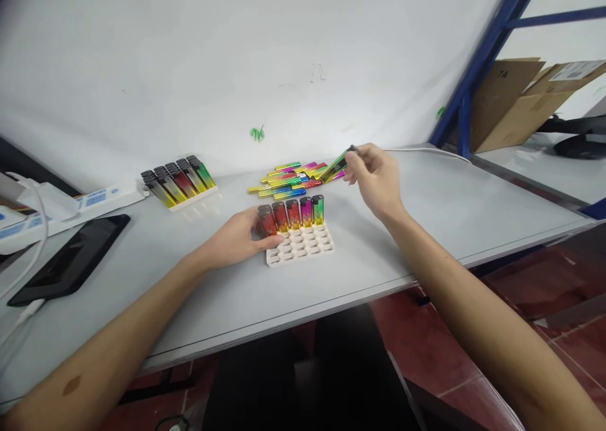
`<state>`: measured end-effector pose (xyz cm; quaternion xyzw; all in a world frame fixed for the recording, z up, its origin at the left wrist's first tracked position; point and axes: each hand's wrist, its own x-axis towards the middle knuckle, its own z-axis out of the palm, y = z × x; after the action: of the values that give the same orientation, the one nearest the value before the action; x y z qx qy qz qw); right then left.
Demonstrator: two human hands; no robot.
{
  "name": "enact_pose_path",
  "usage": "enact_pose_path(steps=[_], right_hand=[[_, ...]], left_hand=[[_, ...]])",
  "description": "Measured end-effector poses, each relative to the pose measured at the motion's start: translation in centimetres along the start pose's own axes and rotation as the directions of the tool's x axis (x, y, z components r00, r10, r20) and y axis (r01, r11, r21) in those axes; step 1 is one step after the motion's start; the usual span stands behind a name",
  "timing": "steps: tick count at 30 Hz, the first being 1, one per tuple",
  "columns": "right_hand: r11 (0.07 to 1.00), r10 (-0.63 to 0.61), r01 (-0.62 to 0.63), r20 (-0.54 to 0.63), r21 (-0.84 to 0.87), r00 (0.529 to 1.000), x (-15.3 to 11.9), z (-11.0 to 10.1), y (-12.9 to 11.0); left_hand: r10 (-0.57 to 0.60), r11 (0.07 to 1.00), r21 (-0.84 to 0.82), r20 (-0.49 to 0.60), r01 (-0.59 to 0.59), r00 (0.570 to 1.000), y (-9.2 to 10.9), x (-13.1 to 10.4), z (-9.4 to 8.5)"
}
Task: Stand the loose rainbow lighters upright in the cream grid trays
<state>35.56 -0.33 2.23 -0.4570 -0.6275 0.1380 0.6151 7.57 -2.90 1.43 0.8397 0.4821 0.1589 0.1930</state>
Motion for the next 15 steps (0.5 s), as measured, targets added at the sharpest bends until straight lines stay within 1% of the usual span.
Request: enact_pose_path(steps=[2, 3, 4, 5, 6, 8, 10, 11, 12, 13, 15], right_hand=[[0.993, -0.121, 0.118, -0.103, -0.032, 0.987, -0.8, 0.3, -0.5], [0.979, -0.201, 0.194, -0.138, -0.063, 0.97, -1.4, 0.5, -0.8], [0.953, -0.298, 0.285, -0.156, -0.103, 0.942, -2.0, 0.8, -1.0], [0.914, -0.399, 0.38, -0.152, -0.139, 0.904, -2.6, 1.2, -1.3], [0.865, -0.496, 0.475, -0.123, -0.162, 0.86, -3.1, 1.5, -1.7], [0.753, -0.649, 0.64, -0.013, -0.157, 0.76, -4.0, 2.2, -2.4], [0.656, -0.729, 0.743, 0.14, -0.136, 0.67, -4.5, 2.8, -3.1], [0.619, -0.742, 0.772, 0.213, -0.147, 0.635, -4.7, 3.1, -3.4], [0.592, -0.74, 0.789, 0.276, -0.167, 0.614, -4.8, 3.3, -3.6], [0.575, -0.727, 0.795, 0.326, -0.193, 0.605, -4.8, 3.4, -3.7], [0.571, -0.686, 0.783, 0.381, -0.245, 0.62, -4.8, 3.6, -3.6]], left_hand=[[-0.018, 1.0, -0.021, -0.008, 0.018, 1.0, 0.0, 0.1, 0.2], [-0.02, 0.999, -0.039, -0.007, 0.02, 1.0, 0.0, 0.1, 0.2], [-0.021, 0.998, -0.062, -0.008, 0.021, 1.0, 0.0, 0.2, 0.3], [-0.024, 0.996, -0.086, -0.009, 0.024, 1.0, 0.0, 0.2, 0.4], [-0.029, 0.994, -0.104, -0.013, 0.028, 0.999, -0.1, 0.3, 0.4], [-0.035, 0.992, -0.118, -0.021, 0.033, 0.999, -0.1, 0.4, 0.5], [-0.019, 0.992, -0.123, -0.027, 0.016, 0.999, -0.1, 0.4, 0.6], [-0.006, 0.992, -0.129, -0.027, 0.003, 1.0, -0.1, 0.5, 0.6], [0.006, 0.991, -0.137, -0.028, -0.009, 1.0, 0.0, 0.5, 0.5], [0.015, 0.989, -0.15, -0.025, -0.018, 1.0, 0.0, 0.4, 0.5], [0.028, 0.983, -0.182, -0.013, -0.03, 1.0, 0.0, 0.4, 0.4]])
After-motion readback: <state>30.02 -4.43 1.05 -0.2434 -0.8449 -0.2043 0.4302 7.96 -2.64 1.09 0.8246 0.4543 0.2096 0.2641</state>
